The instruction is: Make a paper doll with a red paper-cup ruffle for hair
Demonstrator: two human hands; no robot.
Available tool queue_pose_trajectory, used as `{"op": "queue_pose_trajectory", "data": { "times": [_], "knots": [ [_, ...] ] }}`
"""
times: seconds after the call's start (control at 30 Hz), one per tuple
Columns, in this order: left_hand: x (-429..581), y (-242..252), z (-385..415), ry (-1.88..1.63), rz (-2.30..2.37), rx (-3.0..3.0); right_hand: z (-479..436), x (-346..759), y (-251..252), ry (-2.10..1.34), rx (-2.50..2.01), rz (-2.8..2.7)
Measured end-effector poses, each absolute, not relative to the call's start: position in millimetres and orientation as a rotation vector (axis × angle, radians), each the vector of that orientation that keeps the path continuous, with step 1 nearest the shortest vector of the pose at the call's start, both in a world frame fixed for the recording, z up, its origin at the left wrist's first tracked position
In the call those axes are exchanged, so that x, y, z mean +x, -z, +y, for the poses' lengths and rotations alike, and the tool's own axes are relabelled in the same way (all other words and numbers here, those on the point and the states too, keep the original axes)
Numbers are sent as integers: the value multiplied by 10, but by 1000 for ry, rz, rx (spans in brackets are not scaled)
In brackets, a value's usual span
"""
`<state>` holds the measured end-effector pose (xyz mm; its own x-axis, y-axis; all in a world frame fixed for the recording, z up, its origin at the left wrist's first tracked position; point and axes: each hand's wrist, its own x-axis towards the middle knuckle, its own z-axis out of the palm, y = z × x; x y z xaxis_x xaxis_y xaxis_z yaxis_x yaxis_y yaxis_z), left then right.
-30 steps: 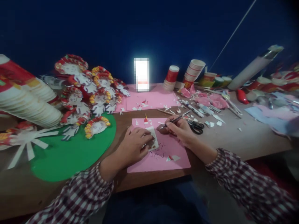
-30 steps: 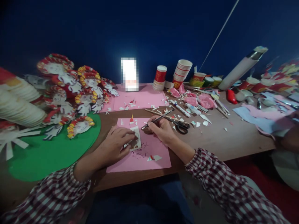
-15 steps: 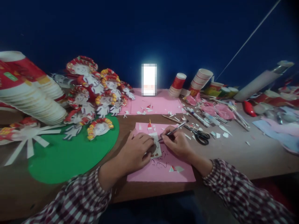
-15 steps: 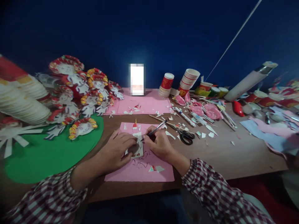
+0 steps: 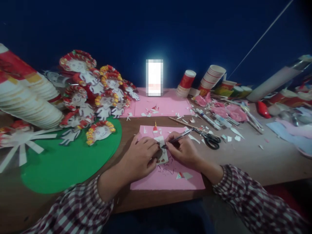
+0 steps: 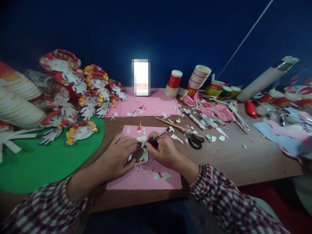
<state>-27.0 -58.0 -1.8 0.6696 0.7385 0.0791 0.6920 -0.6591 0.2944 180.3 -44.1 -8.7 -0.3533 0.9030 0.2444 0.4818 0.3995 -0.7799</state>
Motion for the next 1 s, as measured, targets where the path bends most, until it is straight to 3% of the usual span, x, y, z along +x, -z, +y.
{"op": "queue_pose_trajectory", "data": {
  "times": [1.0],
  "knots": [
    [-266,-9,-579,-281,1154,2650,-429,1824,95,-793,-1226,-2041]
  ]
}}
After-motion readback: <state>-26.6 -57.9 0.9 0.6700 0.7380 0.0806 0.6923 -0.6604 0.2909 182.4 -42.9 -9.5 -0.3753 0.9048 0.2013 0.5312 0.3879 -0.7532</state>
